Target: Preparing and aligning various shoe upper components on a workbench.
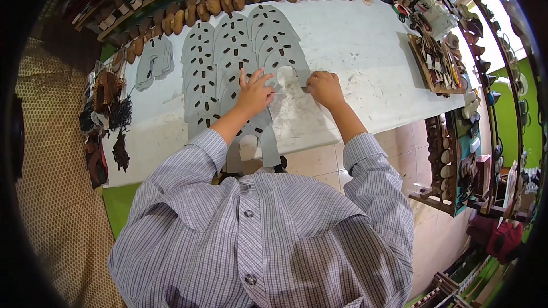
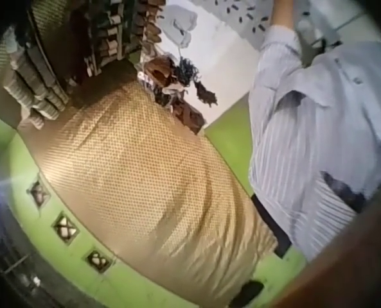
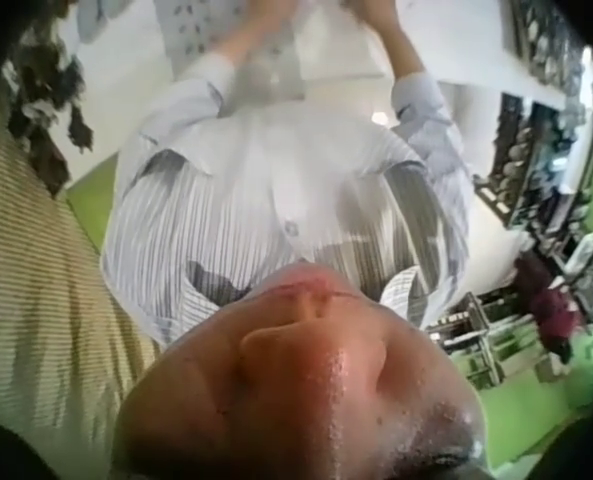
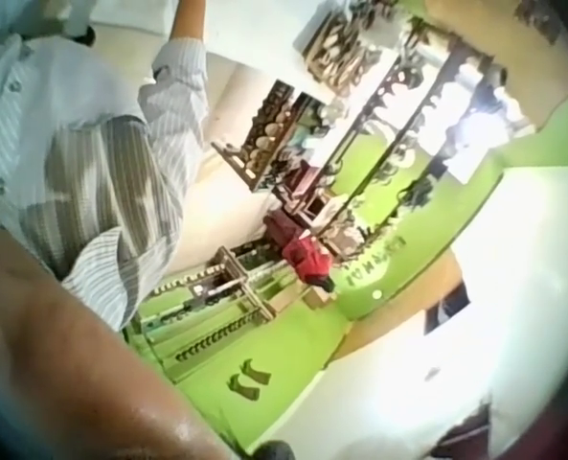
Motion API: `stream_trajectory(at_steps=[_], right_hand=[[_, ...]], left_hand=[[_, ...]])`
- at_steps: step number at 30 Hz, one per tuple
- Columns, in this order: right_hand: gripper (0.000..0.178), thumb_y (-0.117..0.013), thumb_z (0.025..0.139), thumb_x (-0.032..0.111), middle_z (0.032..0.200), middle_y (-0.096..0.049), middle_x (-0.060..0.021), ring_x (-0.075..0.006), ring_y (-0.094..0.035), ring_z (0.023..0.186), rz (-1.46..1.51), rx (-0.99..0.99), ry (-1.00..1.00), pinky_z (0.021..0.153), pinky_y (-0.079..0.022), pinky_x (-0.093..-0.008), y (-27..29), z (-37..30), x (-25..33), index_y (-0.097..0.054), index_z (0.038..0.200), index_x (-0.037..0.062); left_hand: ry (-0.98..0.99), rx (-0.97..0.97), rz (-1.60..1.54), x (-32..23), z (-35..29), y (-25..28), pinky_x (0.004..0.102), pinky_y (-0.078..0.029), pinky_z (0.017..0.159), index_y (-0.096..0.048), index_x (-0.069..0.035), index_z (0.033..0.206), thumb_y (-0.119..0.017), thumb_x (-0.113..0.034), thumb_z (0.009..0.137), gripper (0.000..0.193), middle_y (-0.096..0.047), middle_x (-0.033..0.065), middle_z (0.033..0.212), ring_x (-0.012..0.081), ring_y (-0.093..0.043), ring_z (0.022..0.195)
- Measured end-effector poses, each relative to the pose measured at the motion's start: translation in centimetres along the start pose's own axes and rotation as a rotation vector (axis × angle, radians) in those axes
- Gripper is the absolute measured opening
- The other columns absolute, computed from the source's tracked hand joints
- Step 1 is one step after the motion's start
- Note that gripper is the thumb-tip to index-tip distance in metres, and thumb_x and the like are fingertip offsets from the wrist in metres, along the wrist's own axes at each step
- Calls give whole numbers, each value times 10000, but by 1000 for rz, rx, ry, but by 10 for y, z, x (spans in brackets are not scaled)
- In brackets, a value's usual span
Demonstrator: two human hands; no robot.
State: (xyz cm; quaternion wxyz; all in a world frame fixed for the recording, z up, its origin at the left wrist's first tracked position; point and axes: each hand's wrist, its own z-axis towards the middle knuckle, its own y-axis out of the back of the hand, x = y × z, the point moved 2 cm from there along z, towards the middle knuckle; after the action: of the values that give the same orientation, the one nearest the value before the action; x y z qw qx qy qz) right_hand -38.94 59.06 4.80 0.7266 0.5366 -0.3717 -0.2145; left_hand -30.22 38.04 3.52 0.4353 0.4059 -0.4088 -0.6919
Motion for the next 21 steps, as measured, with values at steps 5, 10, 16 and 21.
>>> stream_trajectory(at_steps=[5,10,16,21], right_hand=[[239,-615,785,324,1030,-605,-42,-229,-526,1040,-54,181,-28,904,-358,-414,-5,0,8,-661,920,132],[581,-486,857,474,1415,-306,-142,-299,-307,1294,-103,71,18,1036,-231,-500,-43,-5,13,-411,1318,128],[654,-410,883,511,1479,-169,-114,-293,-153,1362,-161,121,6,1076,-118,-514,-61,-11,21,-253,1411,161],[651,-407,885,506,1483,-165,-101,-287,-145,1365,-197,146,-25,1079,-105,-509,-61,-10,26,-236,1418,175]], left_hand=[[79,138,-16,-2,-8,-10,613,-79,1043,-552,-133,1117,-621,-393,764,444,-359,68,1369,267,-244,1317],[95,281,31,-2,-11,-33,537,-73,1078,-268,-89,1386,-505,-542,811,769,-219,109,1455,265,-180,1353],[153,392,-14,-6,-18,-22,527,-76,1080,-287,-77,1380,-453,-538,844,727,-230,125,1456,261,-166,1364],[106,346,-48,13,-48,-11,532,-95,1074,-332,-90,1359,-457,-523,852,679,-255,134,1444,270,-193,1356]])
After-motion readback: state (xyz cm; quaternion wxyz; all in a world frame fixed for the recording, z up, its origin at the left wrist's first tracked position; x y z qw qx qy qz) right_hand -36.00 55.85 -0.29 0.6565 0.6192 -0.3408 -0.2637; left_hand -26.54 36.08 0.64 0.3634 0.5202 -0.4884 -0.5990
